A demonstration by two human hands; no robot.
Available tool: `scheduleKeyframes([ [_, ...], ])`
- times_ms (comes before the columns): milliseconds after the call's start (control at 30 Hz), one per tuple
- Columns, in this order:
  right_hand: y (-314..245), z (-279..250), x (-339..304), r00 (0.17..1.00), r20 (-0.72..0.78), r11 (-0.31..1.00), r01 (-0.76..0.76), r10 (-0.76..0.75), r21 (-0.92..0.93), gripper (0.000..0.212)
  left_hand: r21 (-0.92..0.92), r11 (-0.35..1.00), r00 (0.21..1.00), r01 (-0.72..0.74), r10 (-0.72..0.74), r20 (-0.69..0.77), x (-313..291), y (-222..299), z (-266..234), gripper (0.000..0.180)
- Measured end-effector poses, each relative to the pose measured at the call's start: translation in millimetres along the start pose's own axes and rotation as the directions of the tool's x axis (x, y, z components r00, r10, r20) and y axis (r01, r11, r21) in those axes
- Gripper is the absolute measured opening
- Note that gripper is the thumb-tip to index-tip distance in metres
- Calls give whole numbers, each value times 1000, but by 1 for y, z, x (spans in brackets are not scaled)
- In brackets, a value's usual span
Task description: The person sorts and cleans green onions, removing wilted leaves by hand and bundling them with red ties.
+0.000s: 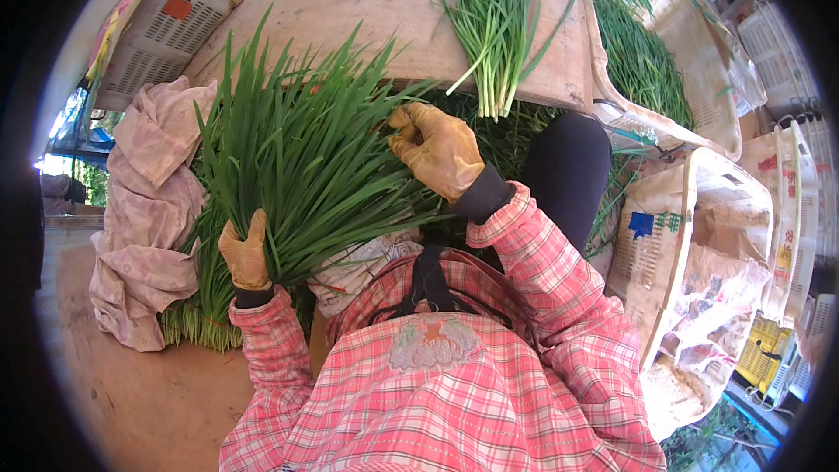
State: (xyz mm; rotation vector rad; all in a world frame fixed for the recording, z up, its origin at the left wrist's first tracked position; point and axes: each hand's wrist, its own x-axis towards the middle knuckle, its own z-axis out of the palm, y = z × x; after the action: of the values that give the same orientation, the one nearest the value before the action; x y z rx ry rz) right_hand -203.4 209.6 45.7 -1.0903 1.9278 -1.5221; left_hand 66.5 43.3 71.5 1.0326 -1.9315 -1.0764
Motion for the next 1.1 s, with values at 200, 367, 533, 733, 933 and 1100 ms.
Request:
scheduleKeyframes([
  [200, -16, 0, 6, 989, 136, 986, 79, -60, -144, 35, 0, 1000, 1000, 10, -10, -12, 2, -1, 3, 28],
  [367, -5, 8, 8, 985, 166, 999, 41, -39, -4, 32, -47, 999, 1000, 24, -24, -8, 2, -5, 3, 28],
  [533, -6, 13, 13, 975, 172, 963, -174, 139, 208, 29, -18, 1000, 1000, 25, -26, -4, 3, -7, 3, 27],
  [733, -4, 16, 20, 957, 259, 951, -192, 127, 241, 19, -16, 999, 999, 38, -38, 17, 4, -6, 2, 28],
  [933, -15, -49, -12, 943, 285, 972, -210, 173, 104, 18, -48, 997, 998, 58, -58, -7, 2, -7, 2, 28],
  [1100, -16, -90, -30, 982, 104, 893, 184, -155, -410, 22, -42, 998, 998, 48, -49, -27, 4, -9, 4, 26],
])
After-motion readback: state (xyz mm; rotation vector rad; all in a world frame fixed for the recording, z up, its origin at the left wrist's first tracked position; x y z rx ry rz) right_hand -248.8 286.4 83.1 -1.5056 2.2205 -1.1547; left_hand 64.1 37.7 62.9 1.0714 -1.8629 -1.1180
